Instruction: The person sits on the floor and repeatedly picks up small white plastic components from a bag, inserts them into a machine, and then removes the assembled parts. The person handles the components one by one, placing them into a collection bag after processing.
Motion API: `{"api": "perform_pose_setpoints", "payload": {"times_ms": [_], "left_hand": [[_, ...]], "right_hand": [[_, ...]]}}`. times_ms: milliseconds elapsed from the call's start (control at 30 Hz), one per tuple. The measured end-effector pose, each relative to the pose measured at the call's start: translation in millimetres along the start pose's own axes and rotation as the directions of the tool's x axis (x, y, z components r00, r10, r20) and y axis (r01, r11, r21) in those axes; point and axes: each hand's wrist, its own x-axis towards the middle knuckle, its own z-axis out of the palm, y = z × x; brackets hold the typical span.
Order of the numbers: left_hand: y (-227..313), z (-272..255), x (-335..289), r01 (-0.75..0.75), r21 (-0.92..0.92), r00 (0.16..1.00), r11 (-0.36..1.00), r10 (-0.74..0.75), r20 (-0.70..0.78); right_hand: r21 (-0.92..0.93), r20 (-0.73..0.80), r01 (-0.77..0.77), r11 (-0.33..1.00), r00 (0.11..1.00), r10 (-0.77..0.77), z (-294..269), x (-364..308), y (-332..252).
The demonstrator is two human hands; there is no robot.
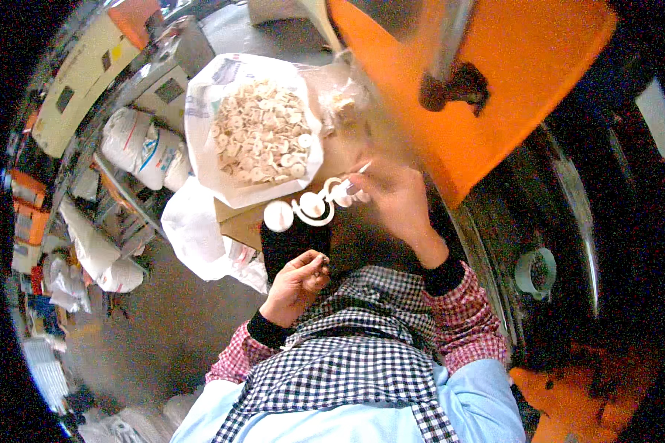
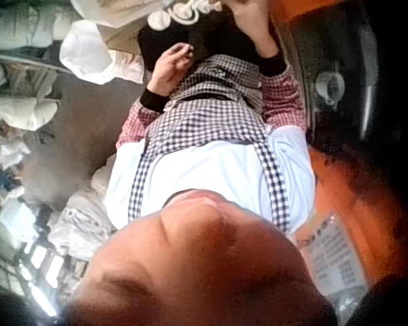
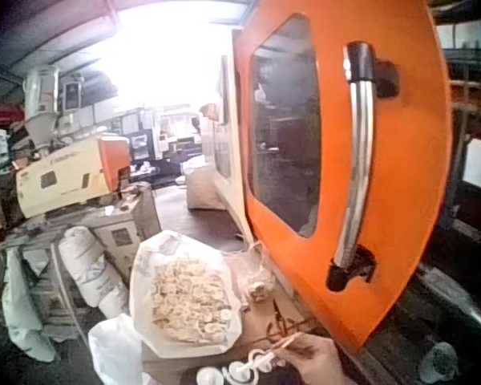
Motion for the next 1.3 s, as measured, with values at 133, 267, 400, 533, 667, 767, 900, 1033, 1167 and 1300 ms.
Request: {"api": "perform_pose_setpoints", "payload": {"times_ms": [133,267,400,533,667,767,900,1033,1167,1300], "left_hand": [[5,1,-2,-0.003,-0.018,1.0,1.0,0.003,-0.002],[11,0,-6,-0.033,0.024,0.999,0.999,0.033,-0.029],[13,-10,-10,-0.058,0.011,0.998,0.998,0.059,-0.036],[15,-13,-7,-0.101,-0.034,0.994,0.994,0.1,-0.04],[18,-17,-5,-0.115,0.0,0.992,0.993,0.115,-0.046],[16,3,0,-0.171,0.028,0.982,0.985,0.173,-0.081],[11,45,16,-0.072,0.113,0.996,0.991,0.065,0.064],[-15,89,44,0.007,0.317,0.98,0.948,-0.07,0.187],[-40,135,62,0.021,0.351,0.934,0.936,-0.143,0.326],[-58,169,81,0.052,0.439,0.884,0.897,-0.246,0.398]], "right_hand": [[0.041,0.015,-0.053,0.998,0.999,0.052,14,18,4],[0.096,-0.018,-0.082,0.992,0.996,0.084,38,42,0],[-0.134,0.001,0.154,0.979,0.988,-0.155,71,82,18],[-0.308,0.04,0.237,0.921,0.971,-0.236,103,109,38],[-0.471,0.149,0.381,0.795,0.923,-0.354,91,72,22],[-0.321,0.52,0.305,0.897,0.848,-0.102,48,11,-7],[-0.43,0.402,0.224,0.875,0.915,-0.037,-2,-44,-22],[-0.562,0.063,0.054,0.826,0.998,-0.022,-45,-73,-47],[-0.569,-0.074,-0.005,0.822,0.996,-0.046,-85,-94,-59],[-0.665,-0.214,-0.102,0.74,0.975,-0.058,-124,-108,-73]]}}
